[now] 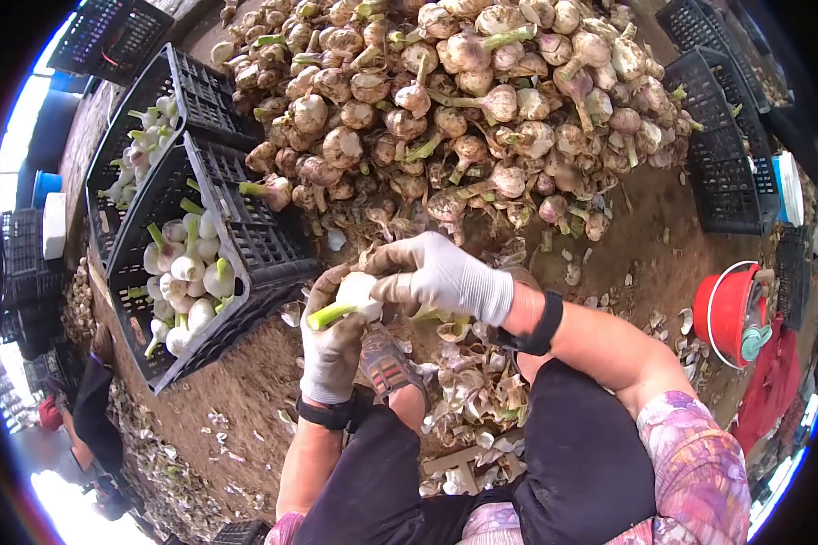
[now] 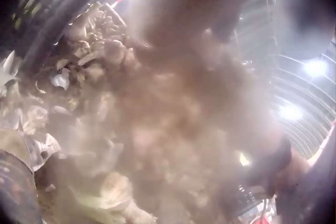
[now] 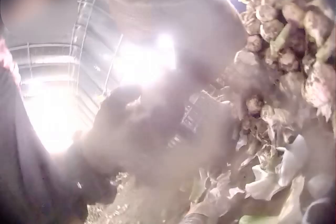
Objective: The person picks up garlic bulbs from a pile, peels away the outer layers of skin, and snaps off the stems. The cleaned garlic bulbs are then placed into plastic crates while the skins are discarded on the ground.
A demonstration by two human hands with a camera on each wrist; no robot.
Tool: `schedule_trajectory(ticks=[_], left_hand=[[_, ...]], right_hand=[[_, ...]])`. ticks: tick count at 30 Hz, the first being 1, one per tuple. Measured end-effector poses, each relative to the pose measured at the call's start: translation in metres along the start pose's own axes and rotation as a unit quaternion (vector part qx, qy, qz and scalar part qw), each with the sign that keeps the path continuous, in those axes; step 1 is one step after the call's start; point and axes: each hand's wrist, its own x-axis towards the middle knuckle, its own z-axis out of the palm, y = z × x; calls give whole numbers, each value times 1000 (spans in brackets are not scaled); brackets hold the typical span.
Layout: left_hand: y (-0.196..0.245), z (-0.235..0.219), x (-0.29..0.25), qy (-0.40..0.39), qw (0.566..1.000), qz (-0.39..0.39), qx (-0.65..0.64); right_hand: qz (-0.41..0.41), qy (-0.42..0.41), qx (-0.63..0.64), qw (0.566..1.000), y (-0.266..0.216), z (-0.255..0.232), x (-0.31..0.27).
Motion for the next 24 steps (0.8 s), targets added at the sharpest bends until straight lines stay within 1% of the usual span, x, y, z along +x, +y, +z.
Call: schedule_trajectory(ticks=[1,2,3,4,5,6,8,9,10,11,12,13,14,15,16,17,18,19,21,23,24], left_hand=[[2,4,0,11,999,0,43],[3,12,-1,29,999,16,42],[0,13,0,30,999,27,36],[-4,11,1,32,998,37,31],[-8,8,1,35,998,46,26],[-12,5,1,24,997,29,-65],[-21,-2,7,61,995,29,-69],[-23,-3,9,79,994,29,-72],[-24,-2,7,82,994,28,-73],[-15,4,2,42,995,35,-77],[-9,8,-1,19,992,36,-122],[-5,10,-2,-4,985,37,-167],[-3,11,-1,-18,977,35,-209],[-1,11,1,-32,967,33,-250],[1,9,2,-46,955,31,-291],[2,6,2,-42,952,23,-302],[3,2,3,-41,948,14,-316],[2,0,6,-44,942,4,-333],[-1,-2,7,-19,971,10,-238],[-7,-11,5,17,979,-16,-203],[-9,-9,5,61,984,-16,-167]], right_hand=[[-103,58,-103,988,8,8,-1],[-165,112,-164,966,19,13,1],[-227,165,-223,934,25,18,3],[-220,184,-230,930,21,23,2],[-236,186,-257,919,22,27,3],[-252,186,-283,907,25,30,5],[-294,193,-338,873,25,36,8],[-258,204,-314,890,25,35,11],[-222,214,-289,906,25,32,15],[-184,226,-263,920,27,26,21],[-140,258,-270,917,40,10,34],[-116,266,-431,854,49,-9,40],[-23,160,-549,820,55,-20,45],[71,47,-647,758,62,-27,48],[119,-92,-682,716,60,-24,43],[164,-230,-701,655,60,-18,35],[59,-233,-691,682,77,-18,23],[-43,-230,-675,699,91,-23,11],[70,-144,-617,771,61,-9,9],[13,38,-647,761,36,-20,3],[-24,146,-635,758,40,-37,12]])
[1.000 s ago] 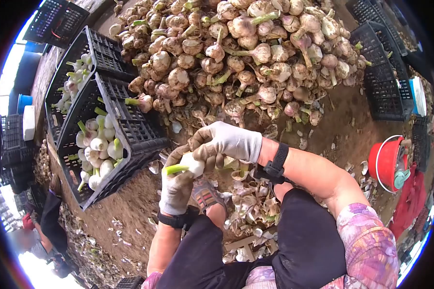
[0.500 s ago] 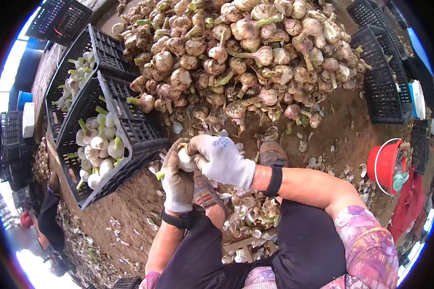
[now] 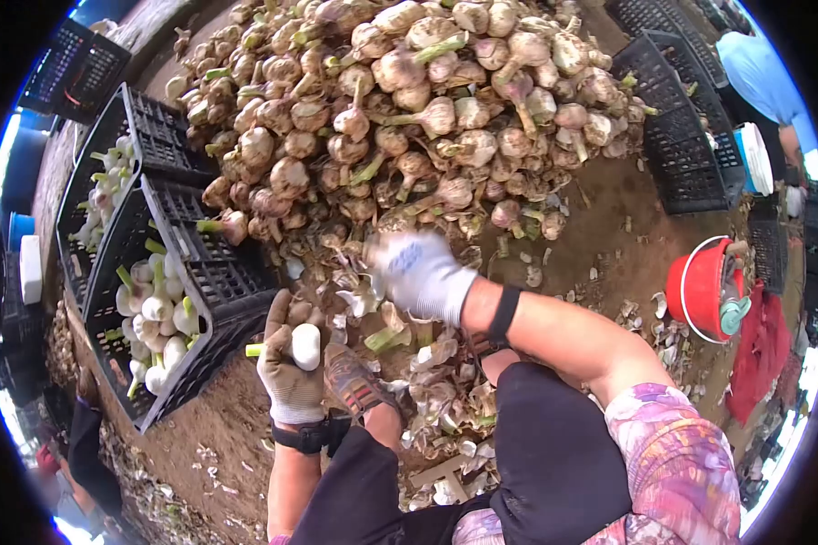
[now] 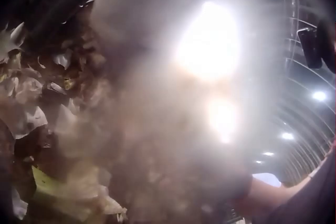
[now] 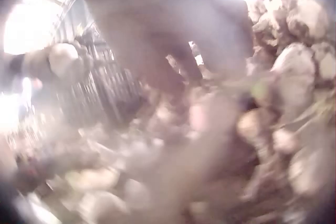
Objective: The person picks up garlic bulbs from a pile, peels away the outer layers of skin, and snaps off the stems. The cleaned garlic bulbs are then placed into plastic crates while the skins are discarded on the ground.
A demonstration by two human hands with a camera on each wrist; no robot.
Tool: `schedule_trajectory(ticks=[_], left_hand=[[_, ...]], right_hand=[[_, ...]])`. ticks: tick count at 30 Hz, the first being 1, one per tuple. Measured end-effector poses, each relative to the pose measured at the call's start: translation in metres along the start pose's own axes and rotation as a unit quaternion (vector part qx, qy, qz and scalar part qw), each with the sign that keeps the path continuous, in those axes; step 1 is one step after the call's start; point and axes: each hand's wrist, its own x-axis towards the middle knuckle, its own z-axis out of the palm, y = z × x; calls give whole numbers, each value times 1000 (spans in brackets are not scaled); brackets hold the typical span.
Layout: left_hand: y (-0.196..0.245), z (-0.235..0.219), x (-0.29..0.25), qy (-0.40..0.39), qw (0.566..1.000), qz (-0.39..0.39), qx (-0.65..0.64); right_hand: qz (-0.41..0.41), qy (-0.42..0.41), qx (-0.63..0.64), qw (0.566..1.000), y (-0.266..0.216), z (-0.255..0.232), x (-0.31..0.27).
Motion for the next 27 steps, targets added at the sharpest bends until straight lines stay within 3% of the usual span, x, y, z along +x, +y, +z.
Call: schedule_trajectory(ticks=[1,2,5,12,15,19,20,21,23,25,26,27], left_hand=[[-3,-2,0,13,999,-7,31],[-7,-6,1,28,998,-12,63],[-15,-1,2,55,989,-31,134],[-36,-2,13,44,975,-41,213],[-44,-15,18,45,969,-35,239],[-41,-12,13,94,965,-56,238],[-44,-19,15,90,961,-42,260],[-46,-22,14,91,960,-35,264],[-48,-27,15,88,957,-21,276],[-52,-37,19,89,962,-8,259],[-52,-34,20,97,963,-10,252],[-52,-32,20,105,963,-12,246]], right_hand=[[14,-1,-127,992,9,-21,8],[10,99,-227,969,31,-3,16],[-82,169,-329,926,74,24,37],[-150,173,-240,943,58,25,37],[-188,126,-215,950,54,35,40],[-76,39,-116,990,37,18,41],[-59,-29,-141,988,27,7,40],[-44,-206,-192,959,18,-6,43],[-63,-264,-218,937,4,-11,47],[-110,-93,-140,980,-1,-6,52],[-135,32,-104,985,-4,4,60],[-160,50,-131,977,-6,12,76]])
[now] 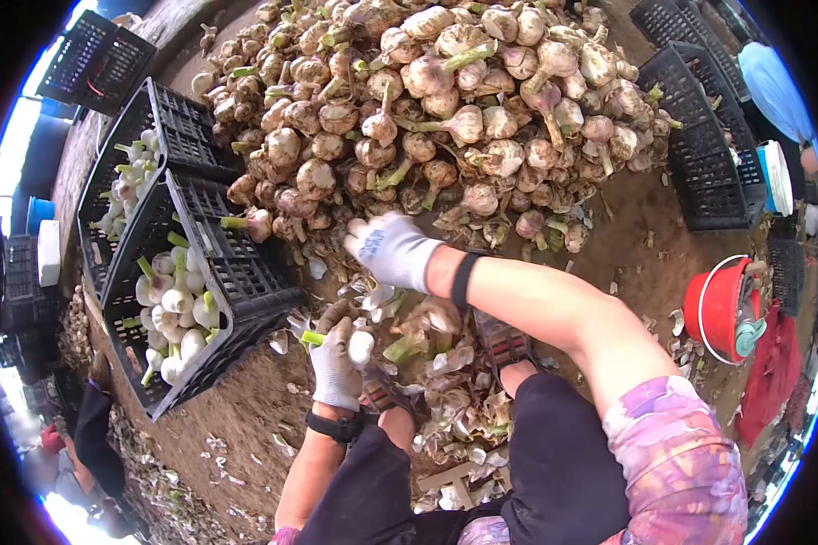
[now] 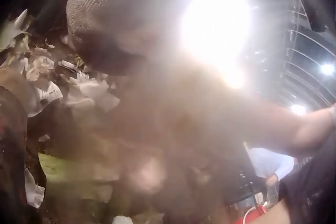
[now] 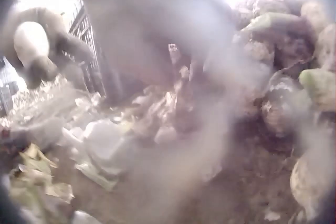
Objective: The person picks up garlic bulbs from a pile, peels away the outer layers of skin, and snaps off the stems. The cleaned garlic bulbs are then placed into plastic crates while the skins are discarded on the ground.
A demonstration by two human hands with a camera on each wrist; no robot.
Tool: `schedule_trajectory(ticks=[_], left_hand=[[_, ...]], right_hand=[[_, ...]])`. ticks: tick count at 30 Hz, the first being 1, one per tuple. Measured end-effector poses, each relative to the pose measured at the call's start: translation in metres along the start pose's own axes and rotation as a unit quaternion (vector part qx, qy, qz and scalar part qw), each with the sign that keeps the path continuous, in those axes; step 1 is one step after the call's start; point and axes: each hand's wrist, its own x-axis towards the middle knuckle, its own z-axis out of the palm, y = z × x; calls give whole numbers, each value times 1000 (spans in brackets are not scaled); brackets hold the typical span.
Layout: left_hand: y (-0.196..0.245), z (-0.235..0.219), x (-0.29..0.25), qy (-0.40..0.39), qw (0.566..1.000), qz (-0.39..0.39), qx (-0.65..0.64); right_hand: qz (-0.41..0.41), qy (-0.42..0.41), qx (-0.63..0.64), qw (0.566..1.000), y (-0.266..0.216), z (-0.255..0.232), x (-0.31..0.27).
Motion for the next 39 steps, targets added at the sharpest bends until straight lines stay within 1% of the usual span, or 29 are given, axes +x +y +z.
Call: schedule_trajectory(ticks=[2,5,8,9,10,11,12,14,15,16,18,19,20,22,23,24,26,27,28,29,30,31,32,33,34,35,36,38,39], left_hand=[[8,2,-3,-16,1000,-3,7],[20,6,-7,-16,1000,-2,-15],[17,1,-4,10,999,17,-28],[19,2,-4,5,999,19,-25],[23,5,-6,0,1000,20,-21],[26,8,-7,-6,1000,22,-17],[26,12,-9,-22,999,20,-26],[23,18,-12,-61,997,29,-28],[21,19,-12,-84,995,40,-24],[19,19,-11,-114,991,64,-5],[20,18,-15,-140,987,67,-37],[23,17,-17,-136,988,30,-65],[26,16,-20,-132,987,-8,-94],[24,7,-20,-123,982,-80,-123],[16,-3,-15,-118,979,-114,-123],[11,-8,-12,-113,975,-148,-123],[10,-4,-14,-138,979,-120,-93],[12,-2,-16,-160,980,-99,-62],[15,-1,-18,-183,980,-78,-32],[24,4,-20,-183,980,-75,16],[26,3,-19,-213,973,-78,40],[28,1,-18,-243,965,-81,62],[29,1,-18,-272,955,-83,84],[33,4,-27,-296,946,-128,36],[38,6,-36,-249,948,-197,24],[29,4,-37,-259,947,-189,-30],[21,1,-36,-268,942,-183,-82],[30,-1,-34,-247,962,-115,-30],[42,2,-35,-235,966,-104,9]], right_hand=[[-27,-61,-21,998,-3,11,25],[-22,-171,-31,985,-12,10,41],[128,-127,120,976,-10,-1,23],[168,-2,203,965,-2,28,15],[181,56,350,917,4,37,5],[251,19,566,785,2,27,-8],[304,-20,742,598,-4,17,-23],[316,24,823,472,-31,-2,-45],[317,31,844,432,-46,-13,-53],[305,46,857,413,-59,-17,-58],[363,-13,814,453,-66,-20,-64],[311,4,747,588,-61,-2,-64],[295,-24,763,575,-53,-11,-63],[313,-100,670,665,-39,-15,-59],[293,-97,653,692,-39,-31,-56],[261,-66,668,693,-40,-19,-54],[199,0,696,690,-46,-4,-48],[238,-48,691,681,-44,0,-53],[249,-44,680,688,-43,0,-53],[260,-39,670,695,-43,1,-53],[270,-35,659,701,-42,2,-54],[268,5,665,698,-42,20,-54],[298,44,580,757,-38,26,-49],[331,63,454,825,-26,30,-46],[357,82,319,874,-12,36,-45],[336,51,290,895,-1,32,-46],[329,11,289,899,5,28,-55],[303,47,364,880,3,18,-67],[273,-46,671,688,16,51,-70]])
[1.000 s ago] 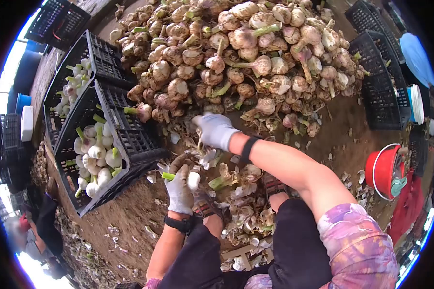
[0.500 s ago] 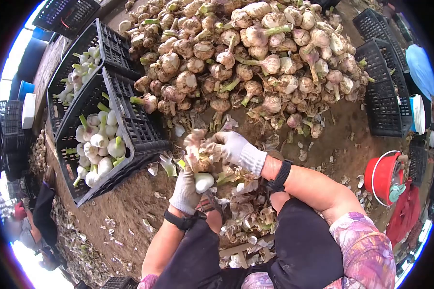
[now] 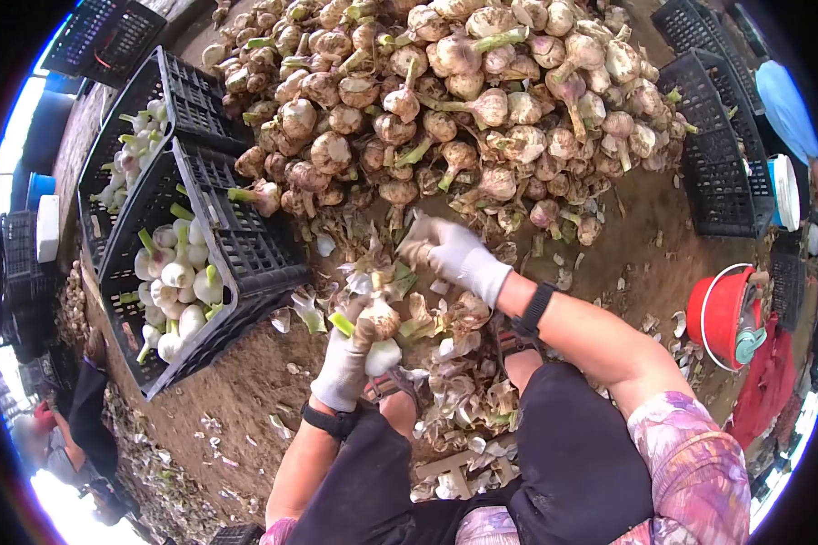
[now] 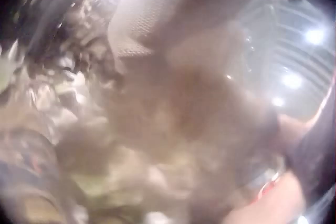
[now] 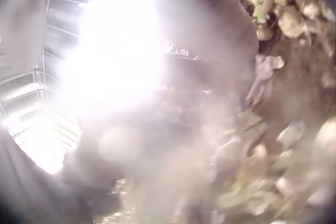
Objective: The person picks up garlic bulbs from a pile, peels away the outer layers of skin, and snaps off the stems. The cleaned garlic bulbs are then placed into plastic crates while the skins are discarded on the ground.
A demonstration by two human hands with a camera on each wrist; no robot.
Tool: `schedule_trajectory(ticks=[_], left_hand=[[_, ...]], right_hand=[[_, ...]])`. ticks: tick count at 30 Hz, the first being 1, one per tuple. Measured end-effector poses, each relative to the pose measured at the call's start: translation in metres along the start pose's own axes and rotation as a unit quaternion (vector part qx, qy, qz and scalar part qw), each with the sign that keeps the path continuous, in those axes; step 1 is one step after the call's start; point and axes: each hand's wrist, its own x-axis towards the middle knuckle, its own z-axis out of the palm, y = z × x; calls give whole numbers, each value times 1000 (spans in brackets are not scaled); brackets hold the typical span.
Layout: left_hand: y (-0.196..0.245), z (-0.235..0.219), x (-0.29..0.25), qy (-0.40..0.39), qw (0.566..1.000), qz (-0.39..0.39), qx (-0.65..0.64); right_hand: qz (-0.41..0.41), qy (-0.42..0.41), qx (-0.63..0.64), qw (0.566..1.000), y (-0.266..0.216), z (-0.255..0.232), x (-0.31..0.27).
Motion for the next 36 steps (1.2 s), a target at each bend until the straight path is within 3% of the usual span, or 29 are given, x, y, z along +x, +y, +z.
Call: schedule_trajectory(ticks=[1,3,5,7,8,11,12,15,17,19,20,21,24,30,32,36], left_hand=[[-3,1,6,34,993,81,74],[-13,4,17,100,940,236,223],[-9,8,14,124,915,259,284],[-4,9,12,140,875,272,376],[-5,7,13,146,869,268,389],[-10,12,7,134,958,190,165],[-6,10,3,103,981,131,102],[5,17,5,60,987,150,16],[10,19,8,58,980,176,74],[19,28,12,59,969,205,127],[15,15,18,67,907,280,308],[15,16,16,64,932,251,252],[21,25,7,54,982,153,91],[16,30,1,51,988,138,-48],[16,29,3,62,986,149,-35],[23,26,6,48,988,148,-10]], right_hand=[[-4,-35,75,997,-9,12,-13],[3,-107,224,969,-30,36,-39],[-31,-72,144,986,-62,58,-61],[-12,-51,111,992,-67,59,-60],[9,-54,111,992,-76,57,-63],[26,-84,168,982,-77,51,-63],[34,-95,196,975,-75,48,-63],[35,-111,277,954,-71,44,-61],[12,-108,310,945,-78,44,-65],[-52,-100,228,967,-72,45,-58],[-73,-82,192,975,-77,49,-59],[-93,-65,156,981,-80,52,-60],[-54,-85,189,977,-81,51,-59],[35,-126,314,940,-85,46,-67],[39,-135,350,926,-78,45,-65],[40,-126,311,941,-91,42,-67]])
